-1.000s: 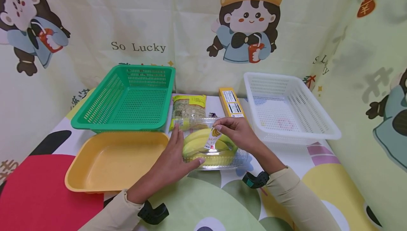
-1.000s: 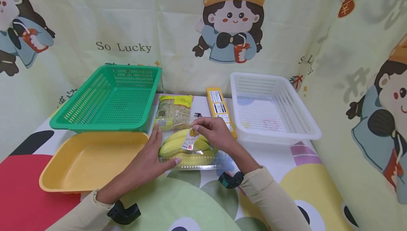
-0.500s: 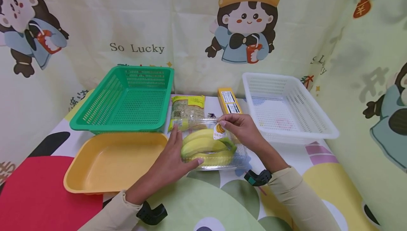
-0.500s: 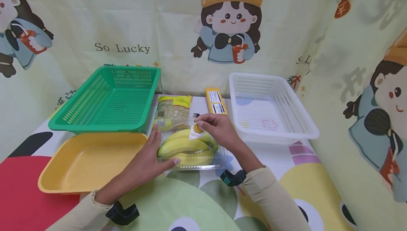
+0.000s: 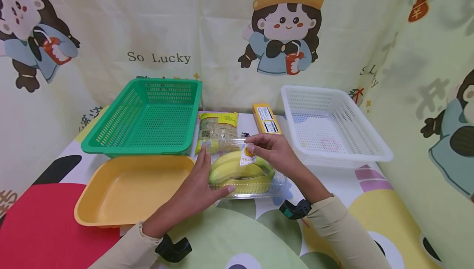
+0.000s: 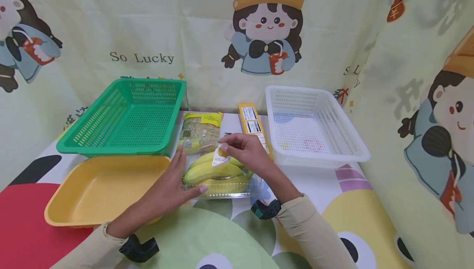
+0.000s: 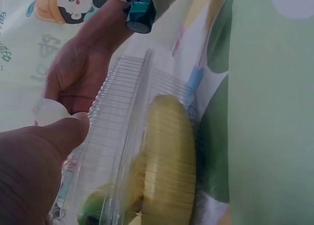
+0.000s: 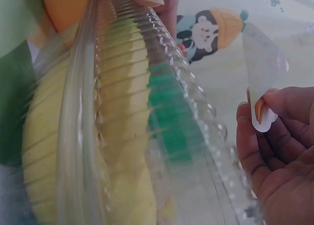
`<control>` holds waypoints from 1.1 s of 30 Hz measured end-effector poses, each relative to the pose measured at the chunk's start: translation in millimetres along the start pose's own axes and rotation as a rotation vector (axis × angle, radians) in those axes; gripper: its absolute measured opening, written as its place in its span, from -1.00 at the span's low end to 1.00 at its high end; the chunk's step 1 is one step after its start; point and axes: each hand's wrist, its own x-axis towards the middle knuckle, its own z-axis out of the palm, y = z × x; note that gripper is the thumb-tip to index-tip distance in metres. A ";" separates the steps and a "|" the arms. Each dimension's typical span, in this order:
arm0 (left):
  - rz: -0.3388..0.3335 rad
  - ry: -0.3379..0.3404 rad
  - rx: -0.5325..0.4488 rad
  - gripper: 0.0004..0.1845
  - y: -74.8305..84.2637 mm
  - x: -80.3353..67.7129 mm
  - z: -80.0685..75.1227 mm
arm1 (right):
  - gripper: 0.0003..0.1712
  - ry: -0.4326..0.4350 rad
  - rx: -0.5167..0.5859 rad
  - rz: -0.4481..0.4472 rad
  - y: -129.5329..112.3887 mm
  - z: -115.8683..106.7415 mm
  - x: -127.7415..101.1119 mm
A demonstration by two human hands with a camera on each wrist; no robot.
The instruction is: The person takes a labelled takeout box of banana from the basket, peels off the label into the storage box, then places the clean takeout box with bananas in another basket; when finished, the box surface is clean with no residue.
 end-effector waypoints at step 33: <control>-0.055 0.052 0.067 0.11 -29.0 -55.8 -77.1 | -0.80 -0.248 0.105 -0.120 -23.8 73.1 1.6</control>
